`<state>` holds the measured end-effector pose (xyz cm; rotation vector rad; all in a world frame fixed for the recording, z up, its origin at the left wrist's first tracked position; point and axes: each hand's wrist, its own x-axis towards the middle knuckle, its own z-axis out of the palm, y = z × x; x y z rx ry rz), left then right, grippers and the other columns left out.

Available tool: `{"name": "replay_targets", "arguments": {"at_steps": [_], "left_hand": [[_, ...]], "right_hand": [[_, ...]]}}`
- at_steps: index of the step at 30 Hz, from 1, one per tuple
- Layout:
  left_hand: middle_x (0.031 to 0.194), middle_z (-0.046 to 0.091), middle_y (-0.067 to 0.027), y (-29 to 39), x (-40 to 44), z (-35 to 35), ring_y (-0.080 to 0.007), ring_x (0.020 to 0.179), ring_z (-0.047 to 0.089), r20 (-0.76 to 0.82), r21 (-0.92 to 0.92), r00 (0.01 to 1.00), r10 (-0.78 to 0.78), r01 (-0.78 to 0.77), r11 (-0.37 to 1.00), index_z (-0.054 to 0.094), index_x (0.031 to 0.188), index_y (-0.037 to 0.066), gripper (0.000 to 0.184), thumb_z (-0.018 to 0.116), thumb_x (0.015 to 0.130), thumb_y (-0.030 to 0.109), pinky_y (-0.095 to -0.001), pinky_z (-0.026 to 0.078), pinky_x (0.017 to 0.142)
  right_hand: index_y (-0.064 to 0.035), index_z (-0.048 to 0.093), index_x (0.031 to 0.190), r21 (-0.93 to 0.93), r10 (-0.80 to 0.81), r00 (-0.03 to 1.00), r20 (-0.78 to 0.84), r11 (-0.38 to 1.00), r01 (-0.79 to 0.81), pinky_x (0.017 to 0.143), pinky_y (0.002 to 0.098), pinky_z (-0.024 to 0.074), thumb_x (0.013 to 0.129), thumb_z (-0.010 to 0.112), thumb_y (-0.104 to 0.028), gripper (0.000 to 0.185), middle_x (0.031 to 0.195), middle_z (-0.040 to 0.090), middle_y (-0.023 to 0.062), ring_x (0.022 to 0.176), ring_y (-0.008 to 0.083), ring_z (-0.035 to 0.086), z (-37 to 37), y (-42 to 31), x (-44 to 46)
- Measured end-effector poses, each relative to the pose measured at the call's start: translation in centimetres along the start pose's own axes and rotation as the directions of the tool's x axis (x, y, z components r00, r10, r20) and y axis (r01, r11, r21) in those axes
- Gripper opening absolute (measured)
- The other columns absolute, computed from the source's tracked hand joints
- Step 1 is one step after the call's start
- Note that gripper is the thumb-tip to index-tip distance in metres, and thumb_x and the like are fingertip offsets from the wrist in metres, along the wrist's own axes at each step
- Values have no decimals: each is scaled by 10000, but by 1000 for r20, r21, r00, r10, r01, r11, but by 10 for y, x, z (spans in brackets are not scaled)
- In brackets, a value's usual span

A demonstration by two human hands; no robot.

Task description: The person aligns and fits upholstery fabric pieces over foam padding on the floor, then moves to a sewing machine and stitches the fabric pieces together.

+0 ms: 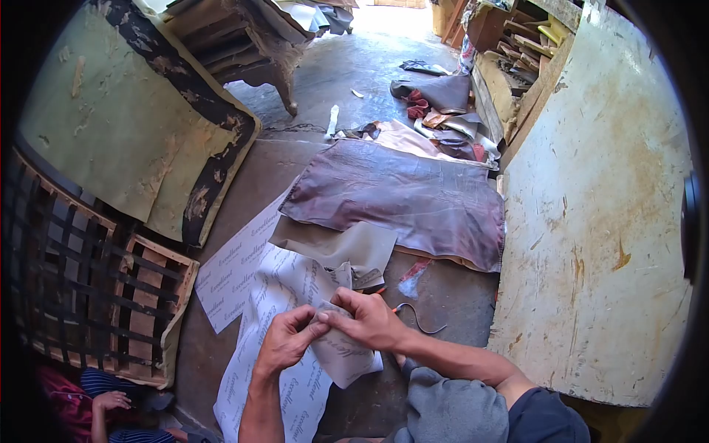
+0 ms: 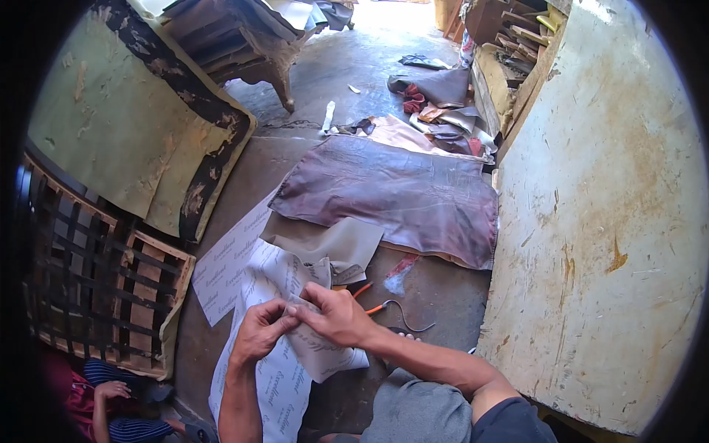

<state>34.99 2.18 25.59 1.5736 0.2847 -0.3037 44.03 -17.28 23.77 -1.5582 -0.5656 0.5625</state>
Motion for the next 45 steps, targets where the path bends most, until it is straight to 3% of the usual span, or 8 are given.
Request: {"name": "replay_targets", "arguments": {"at_steps": [3, 8, 11, 15, 20, 29, 36, 45], "left_hand": [[782, 678, -11, 28, -2, -1, -65, 761, 568, -127, 253, 991, 46, -12, 967, 724, 1010, -9, 139, 699, 953, 115, -262, 483, 688], [895, 746, -177, 85, 21, 2, -228, 808, 723, 26, 652, 978, 206, -173, 739, 729, 1064, -7, 230, 718, 908, 163, -348, 543, 770], [911, 741, -191, 85, 38, -4, -225, 851, 735, 198, 652, 976, 90, -200, 731, 737, 1099, 13, 248, 705, 916, 177, -351, 546, 788], [1031, 741, -200, 84, 64, 16, -355, 929, 726, 75, 794, 985, 156, -153, 588, 738, 1159, 53, 290, 649, 950, 233, -409, 549, 836], [1078, 732, -210, 60, 97, 24, -404, 992, 695, 50, 896, 998, -24, -34, 443, 673, 1309, 111, 367, 612, 962, 214, -451, 535, 873], [1027, 756, -140, 13, 90, 6, -334, 942, 730, -18, 784, 963, 267, -152, 602, 728, 1169, 102, 271, 671, 914, 172, -425, 565, 828], [1019, 760, -133, 17, 89, -3, -302, 930, 742, -40, 799, 977, 210, -95, 594, 750, 1104, 81, 232, 705, 896, 171, -398, 574, 810], [948, 753, -150, 78, 76, 23, -267, 876, 738, 80, 712, 980, 185, -186, 677, 750, 1040, 21, 284, 811, 826, 196, -366, 563, 784]], "right_hand": [[-33, 674, 1010, 165, 150, 897, 417, 957, -237, 544, 268, 403, 972, 722, -352, 324, 724, 613, -15, 664, 42, 528, -28, 22, -2], [-38, 679, 1106, 308, 445, 751, 488, 718, -625, 492, 252, 436, 1038, 606, -375, 351, 734, 624, 11, 555, 76, 557, -52, 17, -20], [-17, 687, 1076, 294, 445, 890, -105, 868, -400, 500, 283, 464, 1045, 560, -358, 366, 739, 640, 46, 544, 106, 588, -23, 83, -1], [8, 676, 1057, 71, 345, 916, -204, 939, -338, 648, 313, 481, 1017, 605, -349, 367, 833, 677, 50, 722, 102, 601, -16, 100, 22], [-13, 698, 1059, 275, 365, 914, -175, 910, -311, 642, 268, 464, 1021, 642, -328, 323, 860, 670, -5, 756, 54, 560, -10, 108, 26], [-28, 728, 1107, 462, 327, 936, -127, 855, -235, 602, 242, 430, 981, 692, -314, 315, 847, 680, -18, 713, 47, 554, -13, 102, 36], [-12, 716, 1134, 466, 388, 921, -34, 821, -329, 648, 261, 487, 975, 685, -273, 307, 894, 719, 16, 744, 74, 605, -12, 119, 40], [-4, 687, 1195, 246, 138, 967, -216, 966, -83, 795, 307, 551, 912, 748, -249, 381, 1022, 758, 96, 912, 102, 674, -1, 111, 34]]}}
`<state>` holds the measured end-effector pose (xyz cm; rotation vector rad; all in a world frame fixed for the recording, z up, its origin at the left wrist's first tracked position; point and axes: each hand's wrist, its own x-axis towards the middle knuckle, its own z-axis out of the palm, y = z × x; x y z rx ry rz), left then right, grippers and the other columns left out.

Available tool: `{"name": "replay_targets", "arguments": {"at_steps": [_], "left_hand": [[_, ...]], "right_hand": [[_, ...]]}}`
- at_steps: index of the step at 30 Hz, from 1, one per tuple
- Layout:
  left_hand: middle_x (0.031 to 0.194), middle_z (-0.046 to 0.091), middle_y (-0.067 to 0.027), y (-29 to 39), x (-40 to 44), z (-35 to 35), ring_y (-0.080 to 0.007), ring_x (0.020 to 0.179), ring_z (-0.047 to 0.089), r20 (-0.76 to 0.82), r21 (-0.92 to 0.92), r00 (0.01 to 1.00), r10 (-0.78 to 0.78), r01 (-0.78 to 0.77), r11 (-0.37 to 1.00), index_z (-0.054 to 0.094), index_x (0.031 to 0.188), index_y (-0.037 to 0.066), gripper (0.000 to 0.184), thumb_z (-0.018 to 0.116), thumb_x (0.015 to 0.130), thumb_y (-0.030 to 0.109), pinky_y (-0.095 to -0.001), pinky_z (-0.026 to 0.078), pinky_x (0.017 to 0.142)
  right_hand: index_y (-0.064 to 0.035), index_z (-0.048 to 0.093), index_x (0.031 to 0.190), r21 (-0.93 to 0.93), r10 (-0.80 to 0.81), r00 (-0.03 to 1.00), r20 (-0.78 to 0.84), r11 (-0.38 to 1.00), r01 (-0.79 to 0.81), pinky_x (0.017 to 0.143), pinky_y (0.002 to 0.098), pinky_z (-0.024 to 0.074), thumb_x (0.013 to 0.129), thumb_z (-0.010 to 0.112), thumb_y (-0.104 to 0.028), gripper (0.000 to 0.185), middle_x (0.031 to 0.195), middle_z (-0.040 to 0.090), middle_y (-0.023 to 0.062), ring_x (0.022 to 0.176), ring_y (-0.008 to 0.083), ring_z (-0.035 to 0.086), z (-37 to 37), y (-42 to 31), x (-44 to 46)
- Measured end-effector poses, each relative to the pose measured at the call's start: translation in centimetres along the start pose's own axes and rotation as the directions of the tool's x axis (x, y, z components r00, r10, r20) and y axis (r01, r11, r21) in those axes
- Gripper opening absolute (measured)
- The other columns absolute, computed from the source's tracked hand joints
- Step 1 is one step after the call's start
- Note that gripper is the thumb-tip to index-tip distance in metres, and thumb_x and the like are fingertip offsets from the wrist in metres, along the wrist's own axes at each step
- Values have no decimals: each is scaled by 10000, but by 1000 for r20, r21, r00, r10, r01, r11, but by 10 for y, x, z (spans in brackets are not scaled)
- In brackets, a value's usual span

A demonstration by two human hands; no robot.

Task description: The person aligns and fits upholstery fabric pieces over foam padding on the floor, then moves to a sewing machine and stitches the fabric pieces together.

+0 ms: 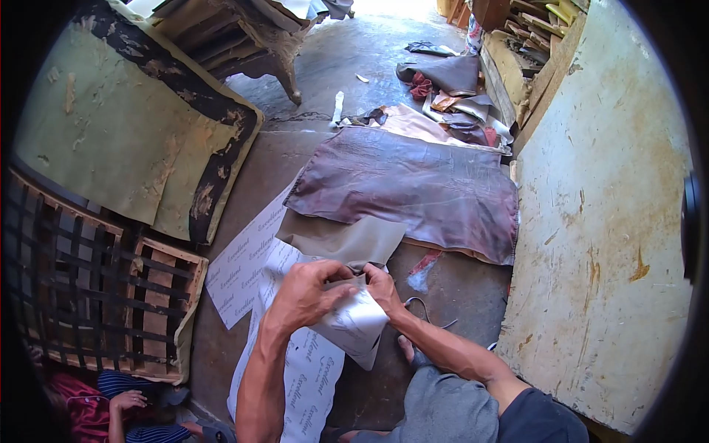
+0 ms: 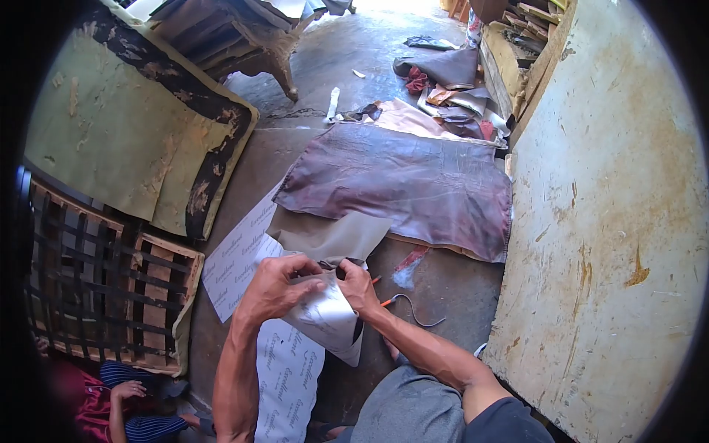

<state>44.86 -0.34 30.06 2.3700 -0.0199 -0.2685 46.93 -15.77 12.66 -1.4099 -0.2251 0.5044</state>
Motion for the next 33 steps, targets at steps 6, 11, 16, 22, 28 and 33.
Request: {"name": "replay_targets", "arguments": {"at_steps": [6, 11, 16, 22, 28, 33], "left_hand": [[923, 731, -145, -30, 5, 31, -327, 877, 711, -85, 128, 996, -2, 12, 992, 734, 956, 46, 183, 773, 841, 183, -411, 540, 784], [934, 737, -80, -49, 1, 26, -317, 861, 713, -104, 193, 994, -37, 56, 980, 750, 982, 113, 157, 737, 866, 219, -432, 548, 747], [907, 749, -100, -58, 8, 18, -316, 853, 722, -53, 145, 998, -24, 31, 989, 763, 979, 114, 170, 755, 847, 220, -420, 549, 747], [900, 759, -128, -57, 23, 7, -321, 860, 733, 61, 140, 993, -104, 95, 986, 761, 1017, 116, 218, 777, 829, 226, -419, 548, 757], [922, 760, -153, -49, 24, 9, -337, 869, 733, 52, 146, 988, -148, 139, 979, 745, 1093, 111, 292, 786, 834, 239, -423, 549, 778], [925, 760, -154, -62, 24, 17, -333, 872, 733, 64, 97, 983, -170, 163, 982, 738, 1111, 81, 317, 791, 831, 221, -424, 547, 793]], "right_hand": [[-11, 682, 1194, -30, 31, 999, 37, 999, -30, 771, 276, 541, 910, 751, -210, 353, 1031, 745, 51, 885, 92, 655, -2, -5, -2], [-3, 663, 1213, 85, 113, 990, 79, 989, -120, 785, 264, 521, 1014, 646, -199, 279, 1041, 705, 25, 912, 78, 621, 0, -2, 0], [21, 657, 1205, 242, 149, 983, 104, 955, -170, 779, 265, 511, 1011, 637, -195, 291, 1022, 697, 28, 889, 86, 611, 1, -14, -1], [-11, 658, 1212, 165, 166, 980, 111, 969, -183, 709, 245, 491, 1009, 664, -229, 298, 982, 678, -2, 828, 53, 591, -1, -14, 0], [-16, 709, 1051, 138, 186, 980, 69, 971, -194, 630, 238, 463, 1006, 669, -248, 239, 844, 661, -30, 727, 43, 566, -2, -17, 4], [-5, 714, 885, -86, 18, 999, 48, 996, -14, 566, 316, 443, 994, 659, -333, 350, 654, 615, 41, 615, 80, 513, -7, -20, 26]]}}
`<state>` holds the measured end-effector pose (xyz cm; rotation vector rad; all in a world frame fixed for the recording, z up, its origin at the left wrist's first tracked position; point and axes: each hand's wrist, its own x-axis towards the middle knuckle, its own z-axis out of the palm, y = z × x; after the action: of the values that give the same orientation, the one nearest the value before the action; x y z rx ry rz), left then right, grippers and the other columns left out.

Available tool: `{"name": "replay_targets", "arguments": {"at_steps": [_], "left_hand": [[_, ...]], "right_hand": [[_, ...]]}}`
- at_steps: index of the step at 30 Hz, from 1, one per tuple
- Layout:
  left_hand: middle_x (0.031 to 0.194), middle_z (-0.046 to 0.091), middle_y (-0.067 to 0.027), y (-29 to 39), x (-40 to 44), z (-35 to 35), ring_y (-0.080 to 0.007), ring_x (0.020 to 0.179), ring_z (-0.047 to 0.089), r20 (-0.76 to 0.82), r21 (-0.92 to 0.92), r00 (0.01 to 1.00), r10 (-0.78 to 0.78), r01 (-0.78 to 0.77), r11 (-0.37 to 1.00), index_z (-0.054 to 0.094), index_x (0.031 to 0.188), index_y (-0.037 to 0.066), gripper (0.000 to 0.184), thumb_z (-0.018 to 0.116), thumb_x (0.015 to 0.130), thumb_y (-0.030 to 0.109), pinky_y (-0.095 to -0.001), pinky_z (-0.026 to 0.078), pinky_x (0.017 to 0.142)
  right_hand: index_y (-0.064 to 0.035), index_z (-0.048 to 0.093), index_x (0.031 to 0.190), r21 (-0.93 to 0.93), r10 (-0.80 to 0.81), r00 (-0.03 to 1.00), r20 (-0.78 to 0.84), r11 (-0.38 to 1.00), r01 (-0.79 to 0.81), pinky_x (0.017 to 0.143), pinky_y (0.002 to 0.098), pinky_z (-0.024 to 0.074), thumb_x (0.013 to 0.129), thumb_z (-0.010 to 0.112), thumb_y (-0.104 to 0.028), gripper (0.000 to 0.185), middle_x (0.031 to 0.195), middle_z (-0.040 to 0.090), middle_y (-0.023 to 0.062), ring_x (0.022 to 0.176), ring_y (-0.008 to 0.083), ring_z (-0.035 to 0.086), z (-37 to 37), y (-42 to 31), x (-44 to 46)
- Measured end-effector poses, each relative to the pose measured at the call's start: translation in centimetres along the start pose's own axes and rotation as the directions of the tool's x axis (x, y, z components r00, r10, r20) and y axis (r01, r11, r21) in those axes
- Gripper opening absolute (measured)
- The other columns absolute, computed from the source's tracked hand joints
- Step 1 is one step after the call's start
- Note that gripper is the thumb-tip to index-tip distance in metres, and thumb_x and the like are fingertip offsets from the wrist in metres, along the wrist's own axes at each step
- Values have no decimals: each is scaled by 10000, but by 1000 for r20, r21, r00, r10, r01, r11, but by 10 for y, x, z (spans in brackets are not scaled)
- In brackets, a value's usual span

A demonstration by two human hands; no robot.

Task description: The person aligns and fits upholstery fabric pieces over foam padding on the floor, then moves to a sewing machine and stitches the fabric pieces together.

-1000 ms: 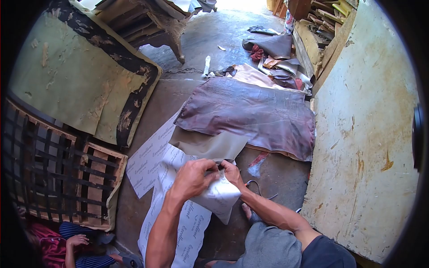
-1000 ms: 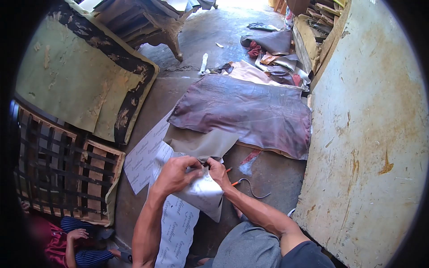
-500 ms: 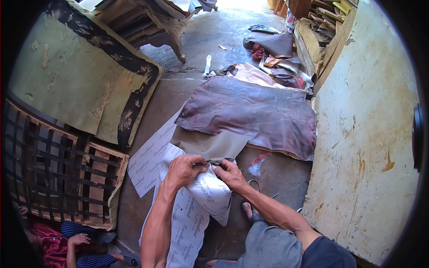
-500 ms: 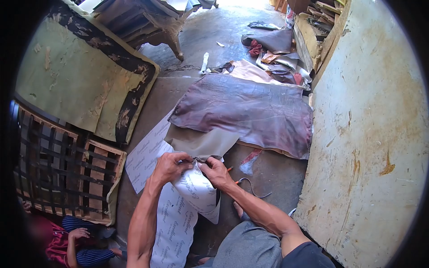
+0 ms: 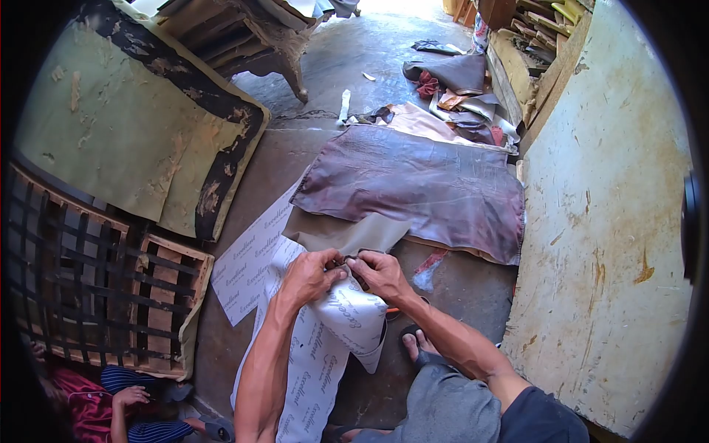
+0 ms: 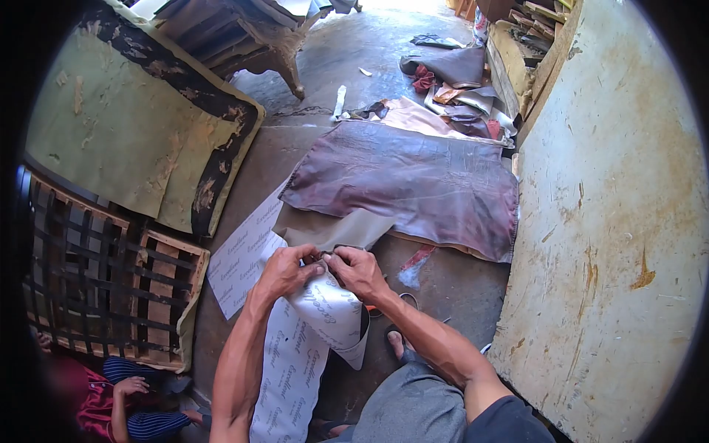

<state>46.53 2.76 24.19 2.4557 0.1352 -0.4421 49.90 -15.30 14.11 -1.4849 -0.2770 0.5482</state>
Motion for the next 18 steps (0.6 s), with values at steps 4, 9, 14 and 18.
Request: {"name": "replay_targets", "arguments": {"at_steps": [4, 9, 14, 18], "left_hand": [[903, 756, -168, -1, -1, -1, -315, 846, 732, 15, -51, 999, -42, 43, 998, 735, 1121, 55, 326, 785, 836, 205, -413, 544, 785], [868, 747, -168, -5, -4, 0, -278, 804, 722, -15, -97, 998, -64, 62, 993, 734, 1109, 40, 327, 790, 830, 203, -401, 541, 771], [811, 717, -124, -6, 0, 6, -221, 738, 663, -21, -130, 997, -81, 77, 989, 743, 1075, 42, 331, 816, 818, 239, -374, 515, 721], [801, 716, -124, -5, 4, 4, -221, 737, 664, -6, -145, 996, -89, 88, 986, 742, 1076, 38, 339, 817, 823, 249, -370, 513, 716]], "right_hand": [[6, 715, 909, -170, 21, 999, 32, 985, -15, 580, 348, 472, 983, 645, -406, 424, 662, 643, 99, 609, 121, 560, -2, -22, 12], [6, 713, 890, -101, 38, 996, 83, 994, -30, 577, 338, 468, 992, 630, -440, 465, 657, 644, 86, 615, 115, 563, -2, -8, 14], [8, 698, 907, -97, 51, 995, 81, 994, -43, 597, 330, 463, 992, 637, -433, 453, 685, 639, 72, 653, 106, 552, -7, -1, 7], [10, 682, 929, -25, 46, 996, 77, 999, -44, 606, 333, 461, 980, 659, -413, 426, 715, 647, 63, 676, 104, 545, -7, -3, 2]]}}
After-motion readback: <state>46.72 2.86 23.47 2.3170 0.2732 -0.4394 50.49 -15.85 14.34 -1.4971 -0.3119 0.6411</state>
